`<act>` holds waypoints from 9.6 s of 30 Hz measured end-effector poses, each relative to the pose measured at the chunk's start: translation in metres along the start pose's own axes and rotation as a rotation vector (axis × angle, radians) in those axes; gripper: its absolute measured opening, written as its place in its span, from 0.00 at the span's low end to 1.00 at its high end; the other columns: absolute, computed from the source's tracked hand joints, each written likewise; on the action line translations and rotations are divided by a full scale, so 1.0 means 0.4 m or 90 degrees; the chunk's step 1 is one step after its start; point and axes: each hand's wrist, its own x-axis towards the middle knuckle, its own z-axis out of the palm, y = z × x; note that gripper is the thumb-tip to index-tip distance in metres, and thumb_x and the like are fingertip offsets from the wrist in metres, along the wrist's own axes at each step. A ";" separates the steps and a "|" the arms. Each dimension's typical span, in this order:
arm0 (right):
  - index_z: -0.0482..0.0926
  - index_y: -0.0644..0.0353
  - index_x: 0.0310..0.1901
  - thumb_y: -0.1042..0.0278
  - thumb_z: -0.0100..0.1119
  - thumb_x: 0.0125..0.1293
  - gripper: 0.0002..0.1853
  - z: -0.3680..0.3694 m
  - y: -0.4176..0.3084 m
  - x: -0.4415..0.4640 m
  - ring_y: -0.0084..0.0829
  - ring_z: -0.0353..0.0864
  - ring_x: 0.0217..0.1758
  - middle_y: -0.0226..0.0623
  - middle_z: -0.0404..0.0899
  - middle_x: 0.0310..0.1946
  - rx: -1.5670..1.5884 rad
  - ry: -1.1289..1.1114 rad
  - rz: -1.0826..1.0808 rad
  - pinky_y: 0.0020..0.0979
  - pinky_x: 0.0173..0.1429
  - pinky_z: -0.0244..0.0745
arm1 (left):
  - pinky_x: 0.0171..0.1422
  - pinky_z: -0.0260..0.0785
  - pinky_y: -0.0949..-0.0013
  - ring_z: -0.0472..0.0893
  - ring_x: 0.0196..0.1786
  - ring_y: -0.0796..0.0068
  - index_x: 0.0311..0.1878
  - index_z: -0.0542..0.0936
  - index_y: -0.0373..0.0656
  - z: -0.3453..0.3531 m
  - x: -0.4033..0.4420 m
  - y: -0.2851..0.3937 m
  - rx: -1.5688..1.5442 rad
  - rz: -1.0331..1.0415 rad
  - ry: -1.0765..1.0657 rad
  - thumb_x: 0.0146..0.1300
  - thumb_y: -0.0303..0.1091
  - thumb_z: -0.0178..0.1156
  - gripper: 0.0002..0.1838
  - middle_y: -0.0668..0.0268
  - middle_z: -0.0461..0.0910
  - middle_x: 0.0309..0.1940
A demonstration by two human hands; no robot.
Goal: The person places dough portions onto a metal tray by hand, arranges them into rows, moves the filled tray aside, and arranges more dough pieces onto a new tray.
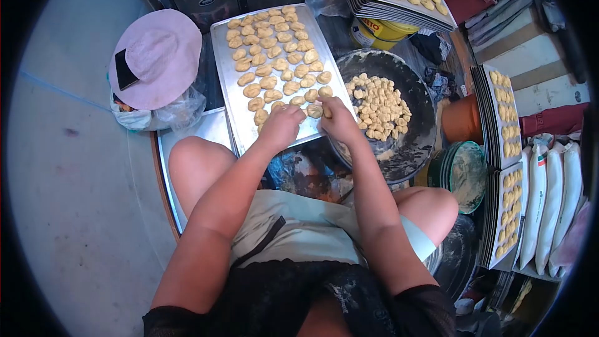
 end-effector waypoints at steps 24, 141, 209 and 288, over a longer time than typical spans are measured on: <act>0.81 0.59 0.51 0.75 0.62 0.55 0.19 -0.110 0.021 -0.009 0.46 0.79 0.52 0.45 0.75 0.53 -0.090 0.241 -0.007 0.40 0.58 0.75 | 0.67 0.52 0.48 0.66 0.72 0.59 0.72 0.68 0.46 0.029 0.009 0.044 0.052 0.059 -0.050 0.53 0.35 0.65 0.39 0.64 0.67 0.73; 0.81 0.50 0.57 0.67 0.66 0.61 0.20 0.077 -0.001 0.002 0.49 0.71 0.67 0.48 0.72 0.63 -0.095 0.113 -0.048 0.45 0.70 0.62 | 0.64 0.71 0.44 0.73 0.66 0.48 0.66 0.69 0.40 0.147 -1.018 -0.571 0.049 -1.109 0.115 0.50 0.62 0.72 0.47 0.49 0.72 0.63; 0.67 0.53 0.70 0.60 0.71 0.58 0.38 -0.206 0.130 0.091 0.53 0.74 0.65 0.61 0.74 0.61 -0.247 -0.165 0.118 0.43 0.68 0.68 | 0.75 0.58 0.63 0.68 0.72 0.50 0.76 0.52 0.33 0.018 -0.101 -0.298 -0.467 -0.477 0.396 0.72 0.25 0.49 0.32 0.42 0.65 0.70; 0.68 0.44 0.72 0.29 0.71 0.48 0.51 -0.299 0.843 0.222 0.51 0.60 0.74 0.50 0.53 0.75 0.225 -0.612 0.452 0.44 0.75 0.59 | 0.76 0.50 0.40 0.54 0.74 0.36 0.71 0.64 0.39 0.593 0.180 0.225 -0.091 -0.221 -0.120 0.64 0.54 0.62 0.39 0.44 0.50 0.74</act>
